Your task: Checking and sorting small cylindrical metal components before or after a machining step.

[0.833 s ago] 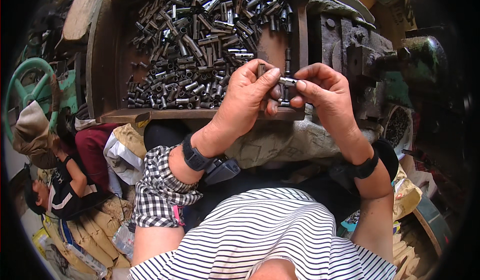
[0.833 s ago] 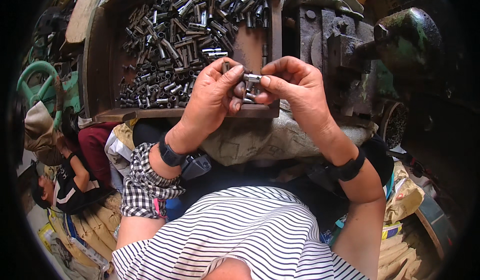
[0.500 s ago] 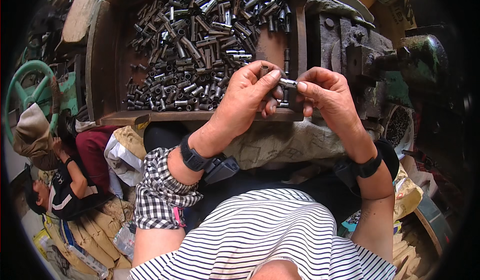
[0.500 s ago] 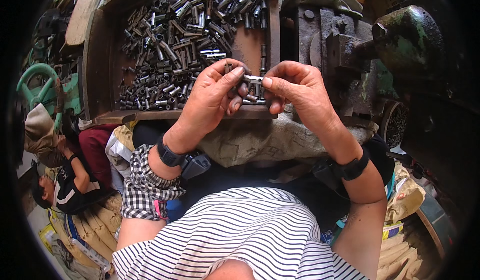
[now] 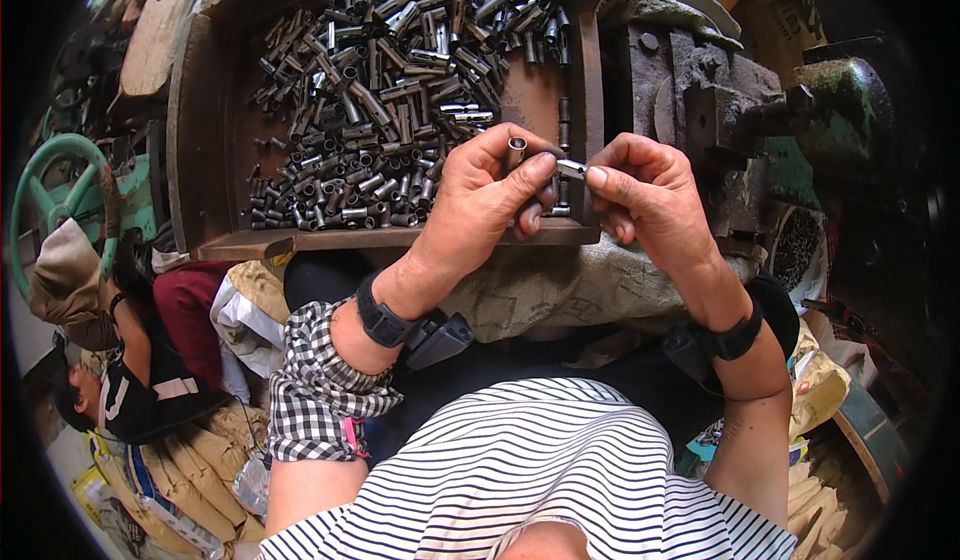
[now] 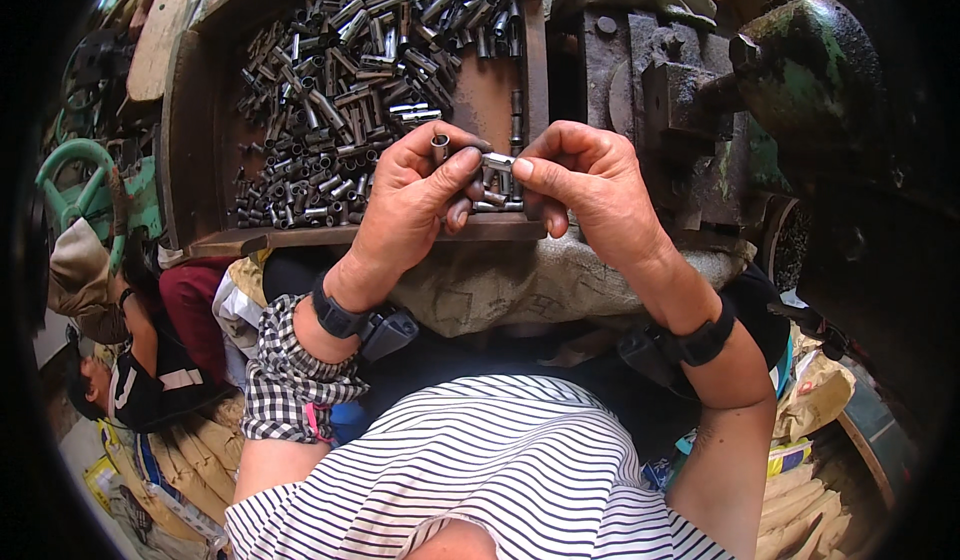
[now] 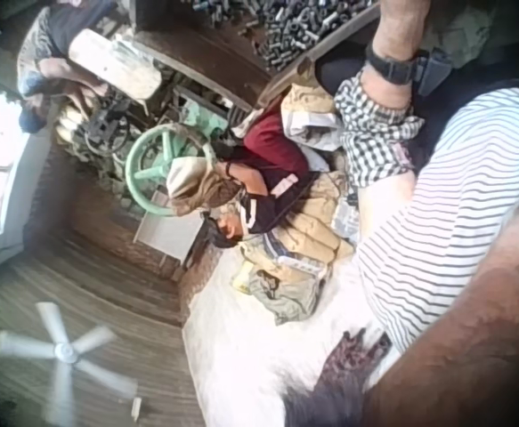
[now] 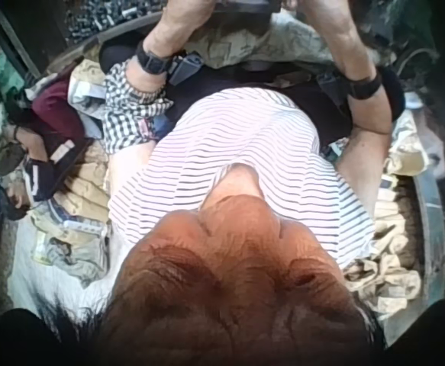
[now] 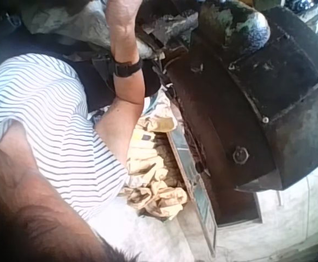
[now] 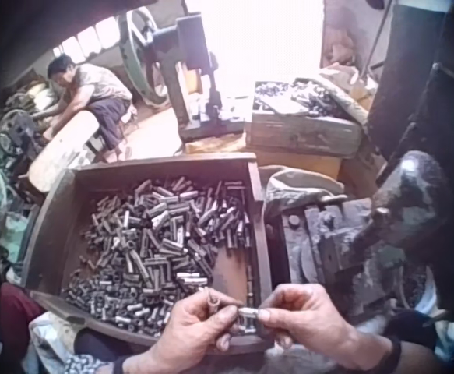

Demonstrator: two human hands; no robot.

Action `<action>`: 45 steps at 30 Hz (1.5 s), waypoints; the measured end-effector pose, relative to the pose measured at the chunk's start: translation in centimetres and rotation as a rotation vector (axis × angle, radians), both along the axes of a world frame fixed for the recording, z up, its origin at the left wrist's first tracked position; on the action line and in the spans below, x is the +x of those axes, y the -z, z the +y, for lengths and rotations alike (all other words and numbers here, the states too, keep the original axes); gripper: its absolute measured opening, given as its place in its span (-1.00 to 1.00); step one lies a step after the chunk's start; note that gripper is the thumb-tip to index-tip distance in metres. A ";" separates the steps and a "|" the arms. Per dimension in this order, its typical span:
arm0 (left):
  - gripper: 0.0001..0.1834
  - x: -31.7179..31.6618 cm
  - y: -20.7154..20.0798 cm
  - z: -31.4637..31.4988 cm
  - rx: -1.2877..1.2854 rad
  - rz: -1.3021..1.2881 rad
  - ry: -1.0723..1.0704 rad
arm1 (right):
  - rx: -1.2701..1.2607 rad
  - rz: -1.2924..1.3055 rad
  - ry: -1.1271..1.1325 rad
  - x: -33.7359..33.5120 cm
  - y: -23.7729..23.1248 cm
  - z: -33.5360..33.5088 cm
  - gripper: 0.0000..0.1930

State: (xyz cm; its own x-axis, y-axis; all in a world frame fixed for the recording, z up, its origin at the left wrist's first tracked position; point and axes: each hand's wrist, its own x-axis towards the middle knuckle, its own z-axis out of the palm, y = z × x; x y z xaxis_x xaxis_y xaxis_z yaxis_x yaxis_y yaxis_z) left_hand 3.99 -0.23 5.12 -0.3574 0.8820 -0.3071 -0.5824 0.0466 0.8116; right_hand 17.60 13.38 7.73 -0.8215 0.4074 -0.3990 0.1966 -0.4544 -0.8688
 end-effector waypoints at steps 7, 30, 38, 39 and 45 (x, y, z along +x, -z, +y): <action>-0.86 0.3 -0.4 -0.7 0.139 0.362 0.042 | -0.151 0.059 -0.072 0.2 -1.1 0.6 -0.85; -0.80 0.0 -0.4 -0.1 0.108 0.022 0.036 | -0.002 0.052 -0.027 -0.4 -0.7 0.1 -0.81; -0.77 -0.6 -0.6 0.1 0.002 0.099 0.016 | 0.115 -0.075 -0.119 -0.3 -1.1 -0.7 -0.77; -0.77 -0.8 -0.3 0.2 0.029 -0.019 -0.033 | 0.110 -0.072 -0.127 -0.2 -1.6 -1.0 -0.77; -0.69 -0.2 -0.6 1.0 0.078 -0.206 0.067 | 0.375 -0.129 -0.403 -0.5 -2.6 -3.6 -0.79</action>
State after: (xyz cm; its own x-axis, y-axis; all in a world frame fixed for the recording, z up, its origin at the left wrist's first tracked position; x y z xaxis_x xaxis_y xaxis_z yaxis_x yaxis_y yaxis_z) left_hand 3.82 0.73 5.70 -0.2341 0.9256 -0.2974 -0.7339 0.0324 0.6785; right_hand 17.11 9.79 10.30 -0.8957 0.2043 -0.3949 0.4060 0.0138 -0.9138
